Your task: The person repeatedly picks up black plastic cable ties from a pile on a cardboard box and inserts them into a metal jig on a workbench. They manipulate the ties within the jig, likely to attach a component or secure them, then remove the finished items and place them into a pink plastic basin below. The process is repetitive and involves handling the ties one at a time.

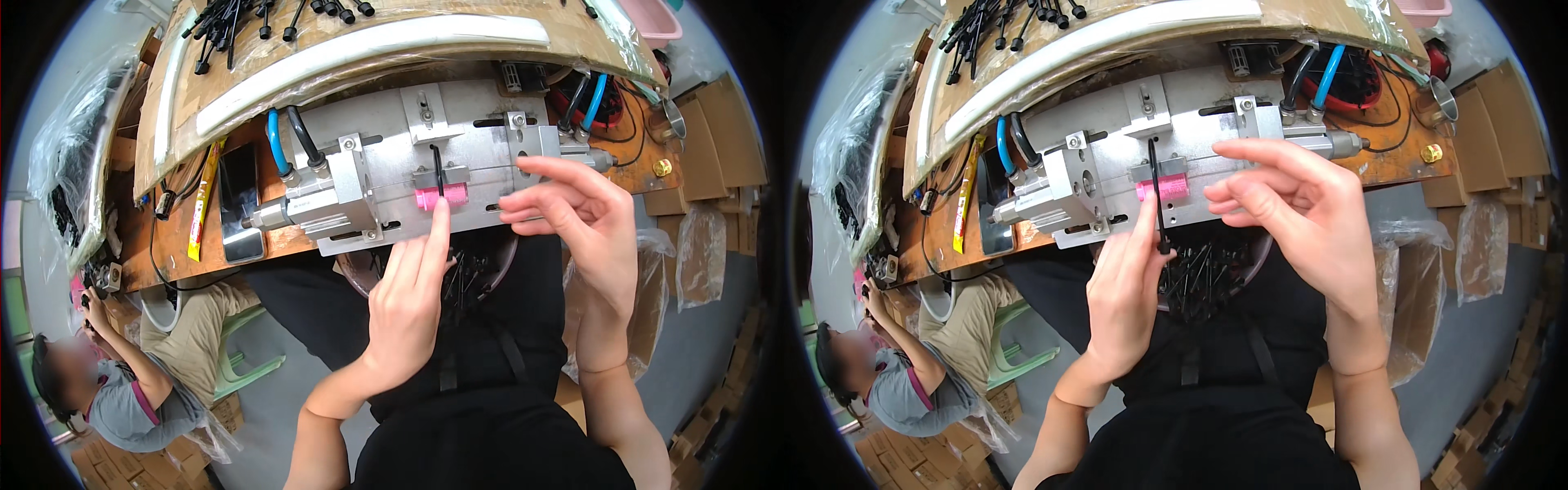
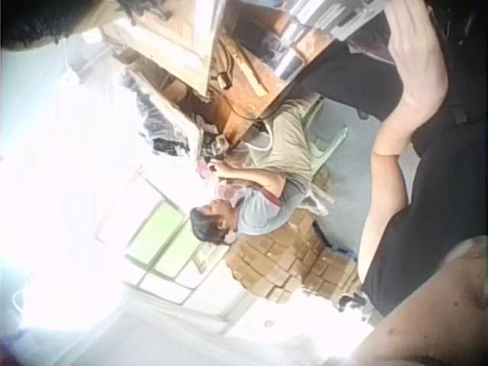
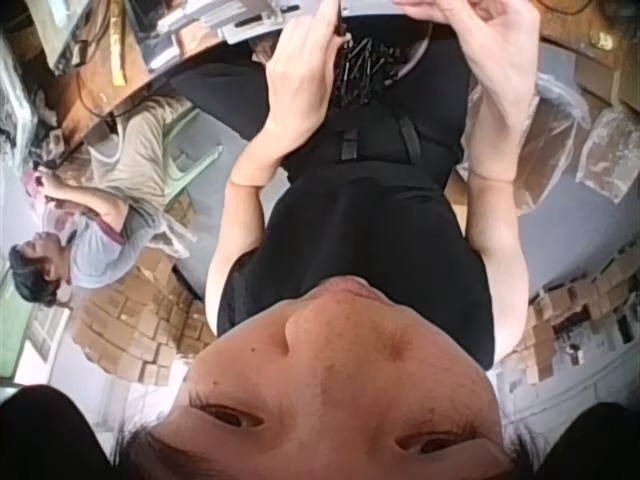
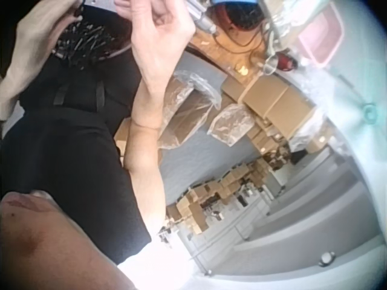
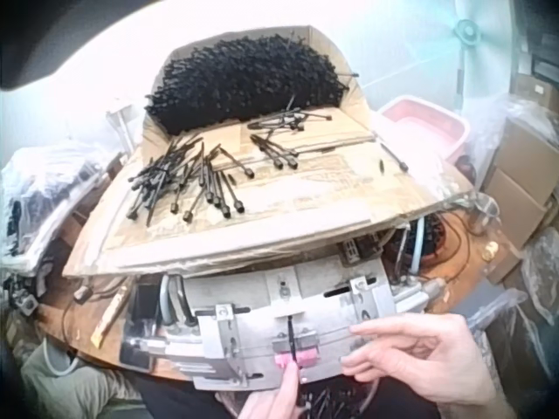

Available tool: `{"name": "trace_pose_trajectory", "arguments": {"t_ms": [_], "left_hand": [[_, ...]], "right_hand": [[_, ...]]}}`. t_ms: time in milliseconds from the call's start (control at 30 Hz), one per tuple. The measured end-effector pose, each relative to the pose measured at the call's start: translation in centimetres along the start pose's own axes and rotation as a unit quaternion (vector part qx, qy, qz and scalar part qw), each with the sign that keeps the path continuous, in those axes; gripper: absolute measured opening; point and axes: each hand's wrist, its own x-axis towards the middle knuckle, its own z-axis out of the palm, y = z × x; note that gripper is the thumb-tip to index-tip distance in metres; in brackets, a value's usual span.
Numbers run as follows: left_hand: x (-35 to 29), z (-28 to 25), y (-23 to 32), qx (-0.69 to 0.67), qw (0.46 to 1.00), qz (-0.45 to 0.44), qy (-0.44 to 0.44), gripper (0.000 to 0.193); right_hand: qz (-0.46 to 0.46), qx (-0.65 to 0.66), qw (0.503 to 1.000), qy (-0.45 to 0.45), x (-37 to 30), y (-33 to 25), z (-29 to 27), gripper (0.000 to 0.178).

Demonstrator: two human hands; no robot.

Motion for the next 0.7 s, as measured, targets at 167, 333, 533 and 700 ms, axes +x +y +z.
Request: {"name": "trace_pose_trajectory", "arguments": {"t_ms": [167, 333, 533, 700], "left_hand": [[1.1, 1.2, -0.6, 0.083, 0.995, 0.052, -0.018, 0.070], [1.1, 1.4, -0.3, 0.095, 0.994, 0.043, -0.043, 0.073], [1.4, 0.6, 0.1, 0.106, 0.992, 0.042, -0.057, 0.072], [2.2, -1.5, 0.5, 0.041, 0.994, 0.008, -0.100, 0.072]], "right_hand": [[-0.007, -0.023, 0.999, 0.040, -1.1, -0.5, -0.3, 0.025], [-0.011, -0.017, 0.998, 0.061, -1.5, -0.4, -0.6, 0.023], [-0.017, 0.005, 0.999, 0.048, -1.1, -0.4, -0.6, 0.023], [-0.121, -0.118, 0.983, 0.072, 2.2, -2.0, -0.7, 0.017]]}}
